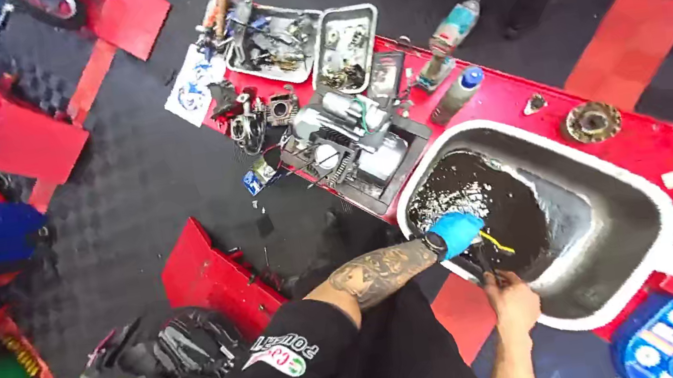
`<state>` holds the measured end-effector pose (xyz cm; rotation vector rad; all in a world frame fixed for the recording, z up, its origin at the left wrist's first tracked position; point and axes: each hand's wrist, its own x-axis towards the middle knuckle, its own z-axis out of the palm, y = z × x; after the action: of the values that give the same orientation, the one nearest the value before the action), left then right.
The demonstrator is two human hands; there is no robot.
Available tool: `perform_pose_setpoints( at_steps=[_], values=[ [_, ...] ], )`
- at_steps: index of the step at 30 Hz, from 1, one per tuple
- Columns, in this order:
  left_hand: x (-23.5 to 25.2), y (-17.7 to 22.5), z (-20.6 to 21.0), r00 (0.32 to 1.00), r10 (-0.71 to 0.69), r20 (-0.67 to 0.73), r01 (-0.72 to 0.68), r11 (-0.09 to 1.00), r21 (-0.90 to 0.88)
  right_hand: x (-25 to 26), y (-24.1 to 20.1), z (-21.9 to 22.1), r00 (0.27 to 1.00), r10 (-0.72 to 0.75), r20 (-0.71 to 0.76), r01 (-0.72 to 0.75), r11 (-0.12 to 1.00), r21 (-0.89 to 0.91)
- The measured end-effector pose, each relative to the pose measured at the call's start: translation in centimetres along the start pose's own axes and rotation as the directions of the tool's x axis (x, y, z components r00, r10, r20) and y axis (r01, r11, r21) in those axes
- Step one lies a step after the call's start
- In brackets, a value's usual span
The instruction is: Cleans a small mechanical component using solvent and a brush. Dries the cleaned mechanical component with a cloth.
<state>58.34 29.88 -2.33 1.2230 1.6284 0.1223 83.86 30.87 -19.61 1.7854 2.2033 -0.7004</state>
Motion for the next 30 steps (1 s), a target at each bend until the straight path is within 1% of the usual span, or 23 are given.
perform_pose_setpoints(
  at_steps=[2,3,4,5,6,8,10,13,15,17,18,19,20,21,22,23,24,25,26,27,28,29,30],
  values=[
    [0.0,-0.7,0.1,0.999,-0.003,0.042,0.0,0.999,0.054,0.3,-0.4,-0.3,0.999,0.014,0.031,-0.012,0.998,-0.059],
    [0.5,-1.7,1.0,0.999,0.032,0.036,-0.036,0.993,0.111,0.5,-0.4,-0.4,0.998,0.027,0.048,-0.022,0.995,-0.096],
    [1.6,-3.4,3.0,0.989,0.135,-0.052,-0.126,0.979,0.158,0.6,-0.4,-0.6,0.998,0.039,0.056,-0.03,0.989,-0.142],
    [3.5,-6.1,6.0,0.914,0.326,-0.242,-0.284,0.939,0.194,0.6,-0.5,-0.9,0.997,0.051,0.052,-0.04,0.98,-0.196],
    [4.6,-7.6,7.2,0.85,0.431,-0.304,-0.371,0.898,0.235,0.4,-0.9,-1.2,0.998,0.058,0.039,-0.046,0.968,-0.245],
    [4.4,-8.3,7.0,0.799,0.538,-0.268,-0.461,0.835,0.302,-1.2,-2.2,-1.9,0.999,0.032,0.013,-0.026,0.951,-0.307],
    [2.6,-8.1,5.7,0.766,0.602,-0.226,-0.513,0.784,0.349,-3.4,-3.5,-1.7,0.998,-0.062,0.019,0.065,0.94,-0.335],
    [-1.8,-9.6,4.2,0.63,0.712,-0.309,-0.619,0.702,0.353,-7.2,-6.3,0.0,0.961,-0.255,0.107,0.276,0.916,-0.293],
    [-5.4,-12.5,3.3,0.54,0.747,-0.387,-0.681,0.658,0.321,-9.8,-10.8,1.3,0.941,-0.254,0.221,0.313,0.902,-0.296],
    [-9.6,-17.3,2.2,0.478,0.744,-0.468,-0.698,0.645,0.312,-12.5,-18.3,2.2,0.922,-0.2,0.333,0.308,0.898,-0.314],
    [-11.7,-20.4,1.6,0.452,0.732,-0.51,-0.694,0.648,0.315,-13.4,-21.7,3.3,0.913,-0.203,0.353,0.324,0.887,-0.328],
    [-13.9,-23.9,0.9,0.43,0.704,-0.565,-0.683,0.663,0.306,-14.0,-24.6,5.1,0.906,-0.239,0.349,0.356,0.878,-0.321],
    [-15.9,-27.9,0.2,0.416,0.655,-0.63,-0.649,0.7,0.299,-14.1,-27.3,7.6,0.891,-0.315,0.326,0.411,0.866,-0.286],
    [-18.0,-32.0,-0.3,0.403,0.575,-0.712,-0.587,0.759,0.282,-14.0,-30.4,10.0,0.866,-0.376,0.329,0.461,0.856,-0.236],
    [-20.1,-36.3,-0.7,0.411,0.46,-0.787,-0.505,0.834,0.224,-13.7,-33.6,12.6,0.836,-0.437,0.333,0.504,0.85,-0.151],
    [-22.3,-40.6,-1.3,0.45,0.314,-0.836,-0.405,0.906,0.123,-13.1,-37.0,15.2,0.81,-0.475,0.344,0.517,0.855,-0.039],
    [-24.5,-44.8,-1.7,0.497,0.148,-0.855,-0.291,0.957,-0.003,-12.4,-40.7,17.5,0.801,-0.474,0.365,0.475,0.875,0.095],
    [-26.7,-48.9,-1.6,0.553,-0.026,-0.832,-0.162,0.977,-0.139,-11.8,-44.3,19.9,0.809,-0.435,0.396,0.369,0.899,0.235],
    [-28.8,-53.2,-1.3,0.6,-0.185,-0.779,-0.037,0.965,-0.258,-10.8,-47.8,22.7,0.832,-0.378,0.405,0.223,0.897,0.381],
    [-31.0,-57.0,-0.7,0.617,-0.316,-0.721,0.079,0.936,-0.342,-9.9,-51.1,25.4,0.863,-0.295,0.41,0.046,0.855,0.517],
    [-33.4,-60.3,0.4,0.614,-0.422,-0.667,0.186,0.899,-0.397,-8.9,-53.9,27.9,0.891,-0.192,0.411,-0.131,0.758,0.639],
    [-35.5,-63.1,1.6,0.596,-0.505,-0.625,0.275,0.859,-0.431,-7.7,-56.5,30.3,0.913,-0.081,0.399,-0.265,0.625,0.734],
    [-37.5,-65.4,3.1,0.568,-0.571,-0.592,0.347,0.819,-0.457,-6.4,-59.0,32.3,0.926,0.024,0.378,-0.34,0.491,0.802]
  ],
)
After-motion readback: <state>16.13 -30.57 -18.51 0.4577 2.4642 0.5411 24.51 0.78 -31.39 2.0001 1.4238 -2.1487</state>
